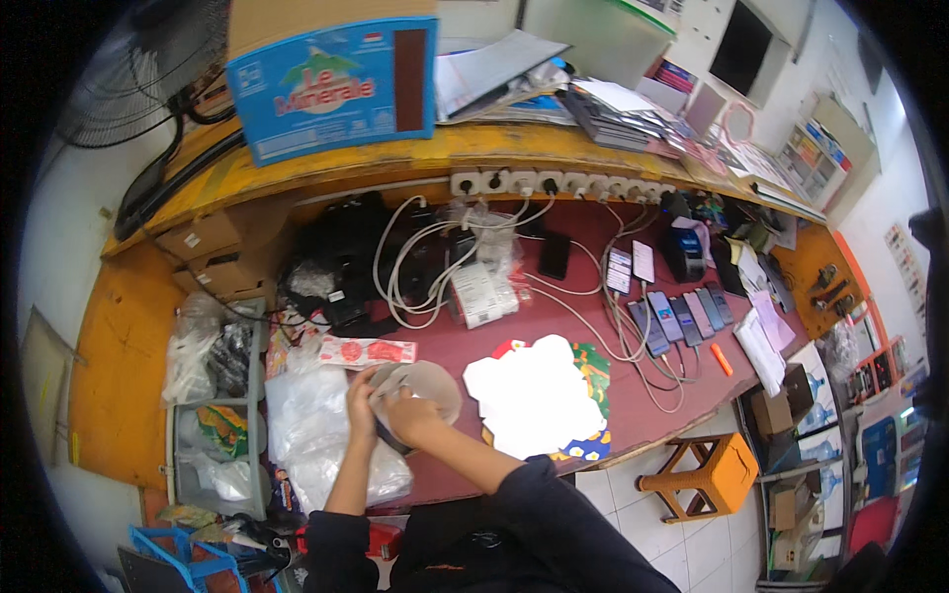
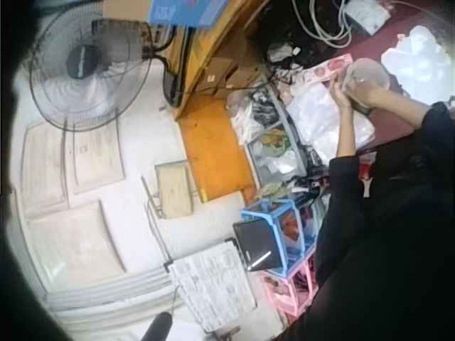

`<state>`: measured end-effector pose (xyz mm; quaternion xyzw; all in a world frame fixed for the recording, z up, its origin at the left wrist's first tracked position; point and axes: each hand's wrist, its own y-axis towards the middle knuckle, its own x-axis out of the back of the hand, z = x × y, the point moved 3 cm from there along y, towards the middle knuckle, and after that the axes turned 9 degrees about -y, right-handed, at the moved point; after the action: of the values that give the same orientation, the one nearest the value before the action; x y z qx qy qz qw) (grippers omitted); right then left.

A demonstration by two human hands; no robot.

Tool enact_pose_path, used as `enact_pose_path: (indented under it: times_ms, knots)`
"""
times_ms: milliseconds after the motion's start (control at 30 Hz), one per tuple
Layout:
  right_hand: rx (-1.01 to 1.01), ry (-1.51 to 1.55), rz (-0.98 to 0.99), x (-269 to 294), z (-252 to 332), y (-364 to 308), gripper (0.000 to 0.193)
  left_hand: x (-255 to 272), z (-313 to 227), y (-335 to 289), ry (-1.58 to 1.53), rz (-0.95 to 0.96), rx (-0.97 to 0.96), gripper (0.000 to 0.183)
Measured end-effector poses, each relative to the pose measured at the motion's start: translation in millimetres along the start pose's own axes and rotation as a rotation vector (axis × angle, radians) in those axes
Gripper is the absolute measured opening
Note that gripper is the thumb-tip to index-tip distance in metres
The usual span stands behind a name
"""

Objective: The person repeatedly folds flat, colorful printed paperboard into small open-top boxes by hand, then places each finished box into a stack on the counter. The person handles the items one at a time, folding along creases and aligning edges to form the box shape.

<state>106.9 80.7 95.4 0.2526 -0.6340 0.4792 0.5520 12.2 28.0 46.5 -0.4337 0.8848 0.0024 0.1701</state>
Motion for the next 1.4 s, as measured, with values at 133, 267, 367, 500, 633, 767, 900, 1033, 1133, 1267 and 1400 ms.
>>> enact_pose_path:
  times_ms: [133, 267, 367, 500, 633, 767, 900, 1033, 1133, 1267, 1400]
  knots:
    - [0.173, 0.322, -0.143, 23.1, -37.2, -23.3, 0.032, -21.1, -56.2, -33.0, 0.187, -0.077, -0.392, 0.039]
    - [0.259, 0.9, -0.597, 31.0, -135.2, -104.8, 0.021, -114.5, -43.6, -128.7, 0.474, 0.227, -1.04, 0.029]
    - [-0.262, 0.855, -0.59, -9.0, -213.4, -169.5, 0.023, -201.1, 37.3, -138.5, 0.671, 0.801, -0.828, 0.052]
    - [-0.702, 0.768, -0.46, -87.3, -261.3, -256.4, 0.027, -222.9, 141.8, -115.1, 1.61, 1.042, -0.257, 0.072]
    - [-0.932, 0.878, -0.391, -138.6, -263.1, -301.5, 0.029, -211.9, 169.5, -106.0, 1.514, 1.145, -0.136, 0.071]
    - [-0.76, 0.857, -0.526, -124.3, -247.0, -284.4, 0.028, -212.7, 149.6, -89.8, 1.284, 1.166, -0.06, 0.037]
    - [-0.593, 0.744, -0.7, -79.6, -226.1, -254.7, 0.026, -220.0, 110.4, -74.8, 1.029, 0.932, -0.202, 0.019]
    - [-0.523, 0.741, -0.805, -54.6, -208.3, -241.3, 0.023, -216.3, 89.0, -67.5, 0.946, 0.738, -0.258, 0.016]
    - [-0.508, 0.705, -0.797, -51.5, -202.1, -240.3, 0.024, -212.2, 87.2, -64.7, 0.943, 0.78, -0.064, 0.019]
    - [-0.611, 0.727, -0.739, -46.9, -200.2, -241.3, 0.035, -214.3, 55.4, -70.5, 0.822, 0.724, -0.05, 0.021]
    - [-0.506, 0.55, -1.089, -16.7, -191.9, -242.9, 0.06, -224.9, -14.9, -95.8, 0.561, 0.876, -0.231, 0.019]
